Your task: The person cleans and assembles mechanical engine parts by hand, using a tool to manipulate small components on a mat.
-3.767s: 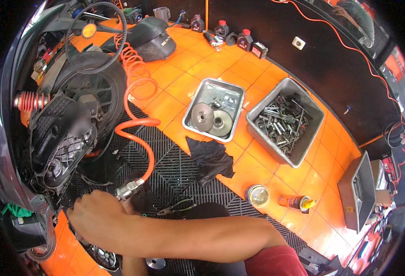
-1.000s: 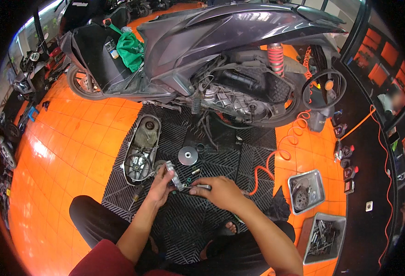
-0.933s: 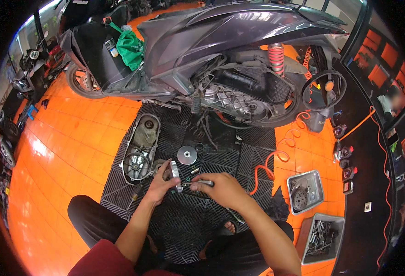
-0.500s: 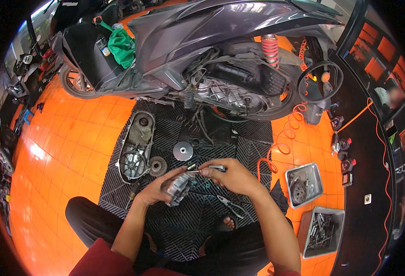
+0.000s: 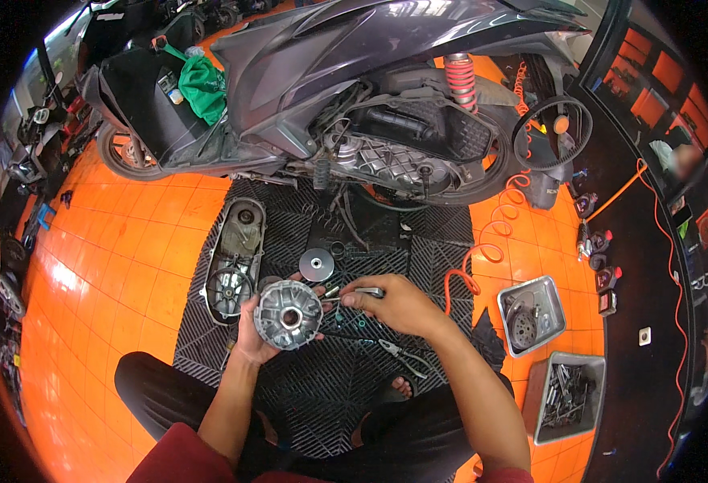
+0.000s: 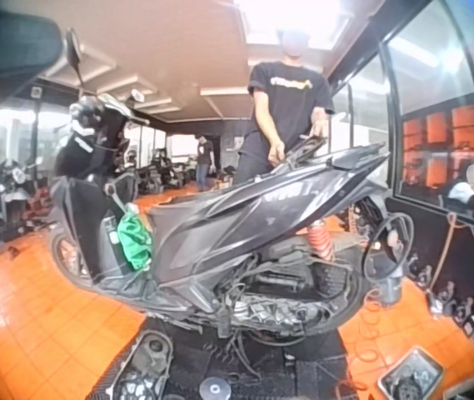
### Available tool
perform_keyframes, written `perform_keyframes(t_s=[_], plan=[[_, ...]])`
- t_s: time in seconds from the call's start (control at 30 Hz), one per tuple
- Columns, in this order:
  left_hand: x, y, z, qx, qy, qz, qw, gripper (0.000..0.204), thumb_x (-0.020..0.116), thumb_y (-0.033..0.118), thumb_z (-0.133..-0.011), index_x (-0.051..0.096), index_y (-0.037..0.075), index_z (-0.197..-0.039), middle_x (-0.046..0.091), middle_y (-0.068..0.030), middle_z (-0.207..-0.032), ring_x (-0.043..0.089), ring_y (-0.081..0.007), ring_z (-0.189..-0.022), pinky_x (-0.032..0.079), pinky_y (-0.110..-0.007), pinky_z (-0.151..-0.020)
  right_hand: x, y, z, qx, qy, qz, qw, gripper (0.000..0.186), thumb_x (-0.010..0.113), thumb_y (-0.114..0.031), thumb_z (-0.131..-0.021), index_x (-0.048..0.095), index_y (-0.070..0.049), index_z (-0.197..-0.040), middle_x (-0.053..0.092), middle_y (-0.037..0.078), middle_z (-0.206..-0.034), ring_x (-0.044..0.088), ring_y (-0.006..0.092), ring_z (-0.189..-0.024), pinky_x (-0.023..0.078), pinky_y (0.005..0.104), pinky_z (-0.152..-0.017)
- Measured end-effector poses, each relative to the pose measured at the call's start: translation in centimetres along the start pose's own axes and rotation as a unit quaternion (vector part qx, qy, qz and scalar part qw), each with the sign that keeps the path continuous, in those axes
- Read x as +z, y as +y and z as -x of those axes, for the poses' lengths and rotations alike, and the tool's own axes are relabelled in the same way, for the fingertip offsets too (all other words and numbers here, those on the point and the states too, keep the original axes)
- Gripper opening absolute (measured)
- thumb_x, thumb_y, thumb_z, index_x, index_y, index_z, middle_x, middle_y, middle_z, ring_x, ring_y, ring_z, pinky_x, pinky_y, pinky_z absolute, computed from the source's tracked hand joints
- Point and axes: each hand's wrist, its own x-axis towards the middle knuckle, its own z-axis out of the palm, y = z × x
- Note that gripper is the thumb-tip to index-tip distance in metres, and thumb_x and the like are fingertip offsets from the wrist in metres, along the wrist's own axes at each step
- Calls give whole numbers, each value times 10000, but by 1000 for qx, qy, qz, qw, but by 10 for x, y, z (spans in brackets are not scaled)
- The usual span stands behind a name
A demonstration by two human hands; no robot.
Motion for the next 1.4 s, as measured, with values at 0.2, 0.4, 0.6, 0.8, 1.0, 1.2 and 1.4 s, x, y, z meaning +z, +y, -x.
perform_keyframes(t_s=[0.2, 0.4, 0.6, 0.8, 1.0, 1.2, 1.4], plan=[[-2, -4, -5, 71, 49, 80, 993, 781, 318, 691, -999, 449, 126, -1522, 518, -232, -1506, 493, -454, -1397, 544, -689, -948, 12, 14, -7, -43, 23, 27, 998, 300, 724, -285, -985, 761, -67, -1187, 616, -10, -706, 539, 58, -641, 461, 270, -602], [-15, -12, -7, 122, 216, 67, 966, 651, 344, 658, -1027, 541, 148, -1379, 663, -98, -1245, 657, -296, -1132, 585, -601, -836, 35, 10, -6, -44, 6, 92, 995, 388, 717, -432, -955, 762, -105, -1158, 773, 156, -1022, 743, 318, -958, 535, 397, -884], [-6, -24, -11, 129, 333, -16, 934, 484, 434, 567, -1042, 581, 175, -1285, 655, -33, -1064, 644, -198, -935, 588, -480, -753, 49, 9, -4, -50, -62, 62, 995, 397, 719, -452, -945, 764, -118, -1156, 775, 145, -1003, 739, 316, -961, 536, 402, -883], [5, -33, -11, 123, 363, -59, 922, 492, 459, 561, -1041, 610, 138, -1243, 671, -20, -1013, 660, -194, -904, 570, -411, -754, 45, -1, 0, -44, 17, 162, 986, 361, 726, -410, -950, 761, -128, -1171, 782, 117, -1006, 751, 278, -954, 540, 370, -879], [13, -30, -10, 108, 337, -58, 934, 524, 465, 596, -1023, 611, 126, -1203, 657, -31, -980, 668, -198, -861, 576, -402, -677, 39, 8, -4, -55, 11, 215, 975, 374, 712, -461, -947, 764, -159, -1161, 776, 120, -974, 741, 318, -971, 535, 394, -878], [14, -36, -9, 88, 354, -70, 929, 599, 470, 666, -977, 605, 107, -1144, 630, -58, -927, 664, -221, -794, 586, -425, -629, 34, 1, -4, -8, -22, 189, 982, 396, 697, -492, -949, 766, -160, -1152, 769, 129, -947, 730, 343, -972, 523, 421, -883], [16, -37, -9, 64, 329, -28, 942, 584, 469, 654, -970, 613, 105, -1111, 624, -75, -916, 658, -247, -802, 595, -465, -635, 36, 6, -5, -34, -4, 174, 984, 428, 692, -530, -936, 768, -171, -1155, 766, 141, -954, 724, 362, -978, 527, 436, -881]])
